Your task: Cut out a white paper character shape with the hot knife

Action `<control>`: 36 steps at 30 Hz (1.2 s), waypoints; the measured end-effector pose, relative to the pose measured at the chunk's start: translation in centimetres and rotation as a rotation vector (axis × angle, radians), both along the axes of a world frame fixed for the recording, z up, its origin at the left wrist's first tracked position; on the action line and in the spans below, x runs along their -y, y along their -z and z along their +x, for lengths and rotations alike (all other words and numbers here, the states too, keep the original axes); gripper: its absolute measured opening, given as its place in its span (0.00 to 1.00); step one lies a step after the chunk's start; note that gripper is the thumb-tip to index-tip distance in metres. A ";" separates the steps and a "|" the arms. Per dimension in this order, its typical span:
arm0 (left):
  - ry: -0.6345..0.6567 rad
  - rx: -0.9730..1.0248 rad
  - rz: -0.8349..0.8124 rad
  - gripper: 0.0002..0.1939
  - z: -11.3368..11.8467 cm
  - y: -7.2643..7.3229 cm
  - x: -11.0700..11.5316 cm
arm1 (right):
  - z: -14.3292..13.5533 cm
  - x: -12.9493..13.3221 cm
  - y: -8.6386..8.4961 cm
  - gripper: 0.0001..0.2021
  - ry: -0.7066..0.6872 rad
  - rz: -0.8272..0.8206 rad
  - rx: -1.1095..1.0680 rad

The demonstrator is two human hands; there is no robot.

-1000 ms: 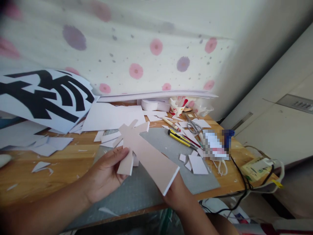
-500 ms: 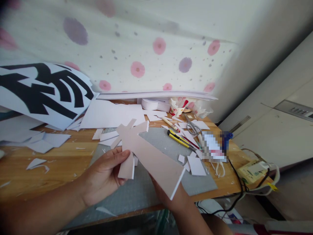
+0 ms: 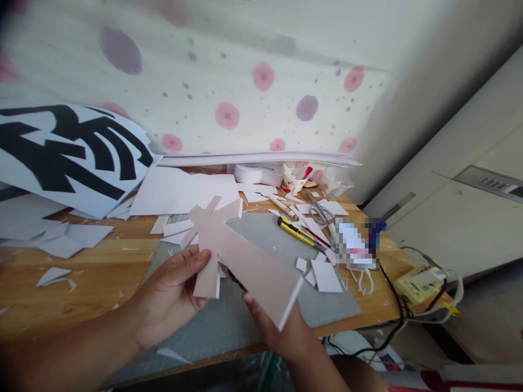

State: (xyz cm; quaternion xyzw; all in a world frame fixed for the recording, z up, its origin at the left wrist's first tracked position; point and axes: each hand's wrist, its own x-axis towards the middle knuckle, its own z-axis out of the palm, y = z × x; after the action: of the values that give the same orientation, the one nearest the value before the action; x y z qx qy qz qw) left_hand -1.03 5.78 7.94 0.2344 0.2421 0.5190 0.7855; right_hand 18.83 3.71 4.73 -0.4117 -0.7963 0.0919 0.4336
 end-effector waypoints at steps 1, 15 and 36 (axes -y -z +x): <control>-0.014 0.005 -0.005 0.16 -0.1 0.1 -0.1 | -0.1 0.0 -0.3 0.19 -0.037 0.022 0.000; 0.145 0.028 0.010 0.16 -0.1 -0.3 0.3 | 0.4 -1.6 1.0 0.23 0.031 -0.156 -0.038; 0.241 0.058 0.061 0.14 -0.1 0.0 0.8 | 0.7 -1.0 -1.4 0.18 -0.095 -0.263 0.057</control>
State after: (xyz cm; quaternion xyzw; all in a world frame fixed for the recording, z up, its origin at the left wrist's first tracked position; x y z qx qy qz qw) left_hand -1.13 4.94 7.97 0.2706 0.1735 0.4346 0.8413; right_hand 19.53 4.72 6.15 -0.4295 -0.8079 0.2041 0.3481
